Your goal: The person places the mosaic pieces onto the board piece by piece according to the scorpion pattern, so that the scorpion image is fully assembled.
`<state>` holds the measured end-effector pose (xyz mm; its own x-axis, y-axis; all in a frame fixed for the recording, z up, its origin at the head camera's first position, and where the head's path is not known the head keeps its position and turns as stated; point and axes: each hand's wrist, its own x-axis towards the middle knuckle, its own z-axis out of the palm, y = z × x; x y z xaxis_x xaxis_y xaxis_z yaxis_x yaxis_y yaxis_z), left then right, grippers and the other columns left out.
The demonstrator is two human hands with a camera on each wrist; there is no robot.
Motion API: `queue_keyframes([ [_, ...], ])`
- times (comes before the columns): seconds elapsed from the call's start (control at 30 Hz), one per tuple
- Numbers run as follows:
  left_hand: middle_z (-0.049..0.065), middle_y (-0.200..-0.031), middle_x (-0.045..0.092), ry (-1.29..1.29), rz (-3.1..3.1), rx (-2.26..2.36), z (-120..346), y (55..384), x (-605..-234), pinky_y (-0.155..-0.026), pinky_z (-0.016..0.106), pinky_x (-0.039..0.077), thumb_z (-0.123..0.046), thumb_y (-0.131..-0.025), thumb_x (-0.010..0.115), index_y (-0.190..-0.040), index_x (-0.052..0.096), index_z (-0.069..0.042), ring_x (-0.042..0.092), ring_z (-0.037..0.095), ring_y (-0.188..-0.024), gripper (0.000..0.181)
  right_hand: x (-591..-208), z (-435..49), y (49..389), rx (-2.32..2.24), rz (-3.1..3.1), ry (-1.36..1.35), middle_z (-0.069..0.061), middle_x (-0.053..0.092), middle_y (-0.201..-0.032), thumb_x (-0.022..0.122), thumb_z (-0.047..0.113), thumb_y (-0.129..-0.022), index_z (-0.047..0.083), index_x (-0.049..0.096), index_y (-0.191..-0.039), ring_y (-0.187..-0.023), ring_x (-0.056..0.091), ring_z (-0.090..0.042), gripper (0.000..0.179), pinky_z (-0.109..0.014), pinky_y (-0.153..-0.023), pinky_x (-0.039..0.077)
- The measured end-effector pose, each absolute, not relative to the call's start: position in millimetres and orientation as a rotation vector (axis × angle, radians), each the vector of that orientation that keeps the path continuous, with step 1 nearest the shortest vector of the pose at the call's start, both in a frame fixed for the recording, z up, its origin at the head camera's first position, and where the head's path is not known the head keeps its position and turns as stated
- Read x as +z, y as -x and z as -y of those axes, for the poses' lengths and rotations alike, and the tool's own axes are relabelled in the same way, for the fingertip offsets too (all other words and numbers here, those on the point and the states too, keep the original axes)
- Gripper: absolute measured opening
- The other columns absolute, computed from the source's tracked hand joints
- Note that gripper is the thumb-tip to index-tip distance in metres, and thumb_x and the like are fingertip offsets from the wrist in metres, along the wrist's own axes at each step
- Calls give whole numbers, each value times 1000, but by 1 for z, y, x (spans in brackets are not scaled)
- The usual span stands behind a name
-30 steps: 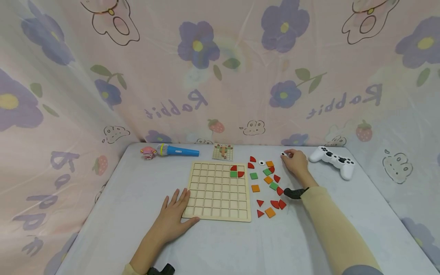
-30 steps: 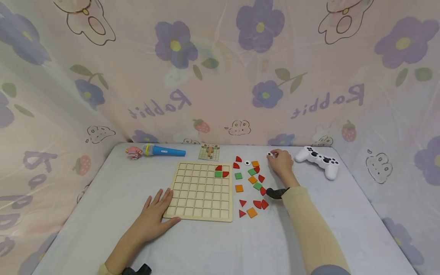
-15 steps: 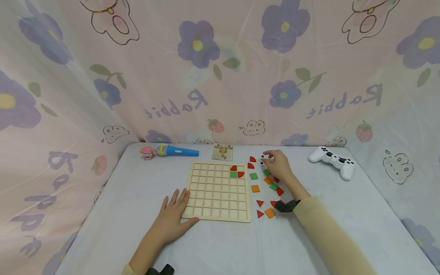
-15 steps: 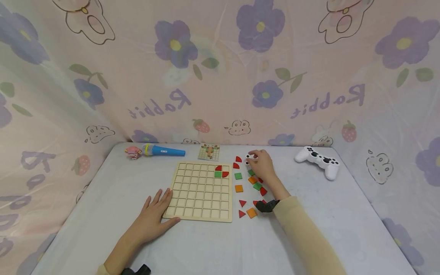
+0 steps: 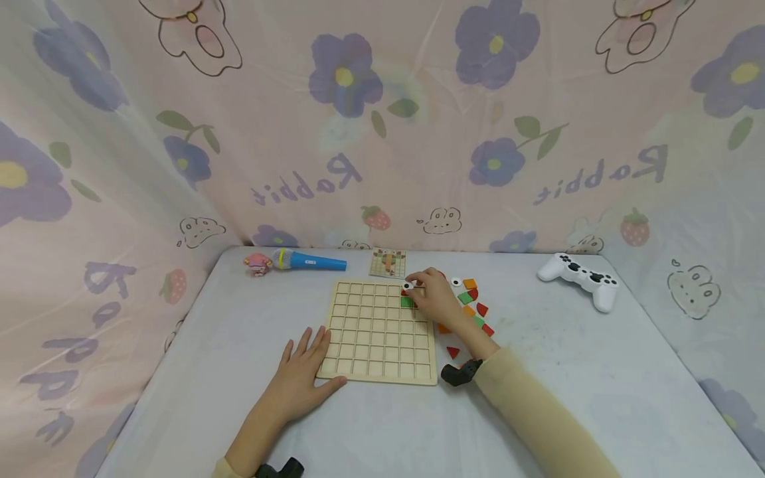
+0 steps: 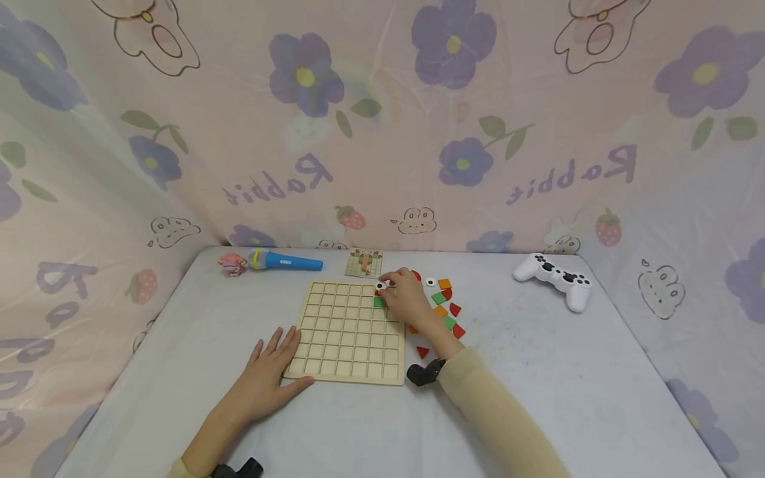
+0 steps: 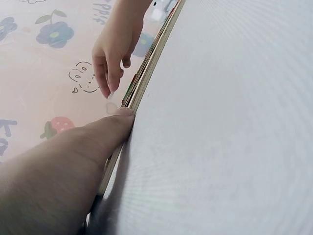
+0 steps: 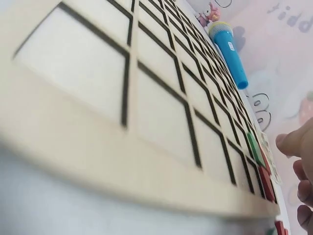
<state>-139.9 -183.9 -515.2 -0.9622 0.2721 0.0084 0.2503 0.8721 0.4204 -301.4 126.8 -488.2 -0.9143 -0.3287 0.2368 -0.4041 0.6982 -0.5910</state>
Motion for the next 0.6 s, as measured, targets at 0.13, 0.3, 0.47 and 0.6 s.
queue_keyframes([
  [0.13,12,-174,23,-418,-2994,650,185,140,-517,-129,67,6,-70,-97,61,-167,28,-5,10,39,-164,101,-492,-114,304,1013,2799,-634,-15,65,-105,77,17,-99,3,76,-123,-94,60,-27,28,-43,-81,53],
  [0.3,13,-173,24,-423,-2997,643,185,140,-516,-128,68,7,-69,-97,61,-167,29,-5,11,39,-164,100,-496,-106,309,1006,2821,-642,-14,64,-104,77,19,-99,6,77,-122,-88,57,-24,27,-37,-74,48],
  [0.47,13,-173,24,-425,-2986,643,184,140,-514,-128,68,7,-68,-97,61,-167,29,-4,11,40,-164,100,-499,-102,311,1000,2830,-627,-14,65,-104,77,18,-98,8,78,-119,-91,61,-25,23,-39,-77,50],
  [0.6,13,-173,24,-422,-2982,638,184,140,-514,-128,68,7,-68,-97,61,-167,28,-4,10,40,-164,100,-499,-100,311,993,2838,-608,-14,65,-104,76,19,-98,9,79,-118,-91,62,-27,23,-41,-76,51],
])
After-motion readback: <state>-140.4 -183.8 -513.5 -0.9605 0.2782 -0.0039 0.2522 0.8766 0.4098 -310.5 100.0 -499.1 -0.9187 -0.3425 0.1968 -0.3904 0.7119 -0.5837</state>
